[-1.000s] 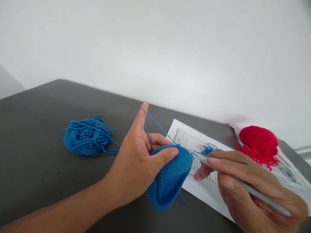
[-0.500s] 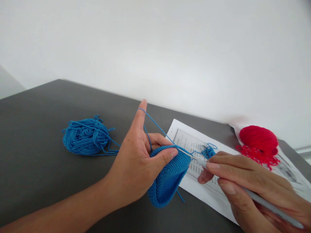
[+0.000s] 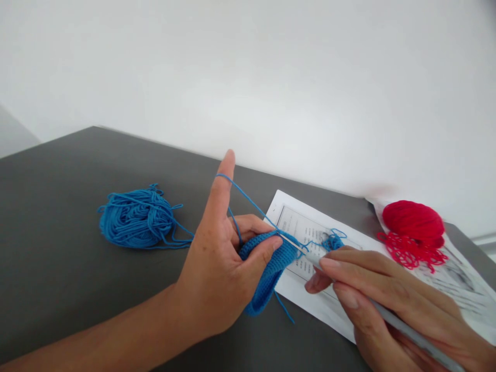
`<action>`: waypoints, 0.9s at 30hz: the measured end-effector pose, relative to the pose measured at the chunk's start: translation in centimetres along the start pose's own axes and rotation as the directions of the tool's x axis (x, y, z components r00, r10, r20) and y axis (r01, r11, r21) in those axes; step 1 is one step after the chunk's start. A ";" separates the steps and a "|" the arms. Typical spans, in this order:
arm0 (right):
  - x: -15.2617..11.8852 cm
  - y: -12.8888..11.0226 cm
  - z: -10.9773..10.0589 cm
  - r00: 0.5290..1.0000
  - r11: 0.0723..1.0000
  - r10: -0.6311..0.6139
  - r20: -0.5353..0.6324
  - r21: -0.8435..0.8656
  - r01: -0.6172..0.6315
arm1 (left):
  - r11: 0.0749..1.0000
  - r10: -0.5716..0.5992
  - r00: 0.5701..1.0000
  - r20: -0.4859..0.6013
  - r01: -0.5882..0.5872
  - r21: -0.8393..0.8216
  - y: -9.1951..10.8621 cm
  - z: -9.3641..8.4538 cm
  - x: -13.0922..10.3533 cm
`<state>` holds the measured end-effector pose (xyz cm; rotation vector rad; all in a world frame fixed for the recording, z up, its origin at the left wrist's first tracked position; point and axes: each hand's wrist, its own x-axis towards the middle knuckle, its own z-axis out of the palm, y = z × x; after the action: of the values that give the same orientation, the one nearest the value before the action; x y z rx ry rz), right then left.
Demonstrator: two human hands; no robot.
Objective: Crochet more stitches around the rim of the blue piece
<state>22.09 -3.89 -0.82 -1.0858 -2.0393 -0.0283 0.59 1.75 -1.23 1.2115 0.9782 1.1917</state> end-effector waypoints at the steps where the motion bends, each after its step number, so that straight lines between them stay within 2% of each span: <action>1: 0.1 0.0 0.3 1.000 1.000 -0.003 0.008 0.002 0.003 | 1.000 0.005 1.000 -0.006 -0.005 0.004 0.0 0.0 0.0; 6: 0.8 -0.6 2.2 0.996 0.995 -0.051 -0.072 0.083 0.056 | 0.999 -0.037 0.998 0.045 0.035 0.026 0.0 0.3 -0.4; 10: 0.1 -0.6 2.5 0.991 0.995 -0.095 -0.092 0.025 0.098 | 0.988 -0.092 0.992 0.082 0.101 -0.113 0.0 0.4 -0.5; 12: -0.5 -0.5 2.4 0.993 0.995 -0.102 -0.066 0.008 0.103 | 0.973 -0.119 0.988 0.098 0.135 -0.185 0.1 0.4 -0.6; 15: -0.9 -0.4 2.4 0.995 0.993 -0.085 -0.057 0.073 0.089 | 0.953 -0.137 0.983 0.124 0.165 -0.253 0.1 0.4 -0.6; 18: -0.6 -0.4 2.6 0.993 0.986 -0.033 -0.113 0.160 0.051 | 0.934 -0.145 0.979 0.145 0.184 -0.308 0.0 0.3 -0.5; 20: -0.5 -0.3 2.5 0.994 0.986 -0.069 -0.086 0.146 0.081 | 0.914 -0.174 0.972 0.159 0.219 -0.341 0.0 0.2 -0.3; 23: -0.5 -0.2 1.5 0.988 0.988 -0.153 0.026 -0.006 0.154 | 0.861 -0.254 0.945 0.206 0.318 -0.397 -0.1 -0.1 0.1; 27: -0.8 -0.7 0.6 0.975 0.967 -0.183 0.129 -0.152 0.202 | 0.798 -0.303 0.917 0.260 0.393 -0.457 -0.1 -0.4 0.5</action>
<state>21.48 -4.62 -1.53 -1.0035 -2.2728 -0.2434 0.27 2.32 -1.40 0.6633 0.6604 0.9407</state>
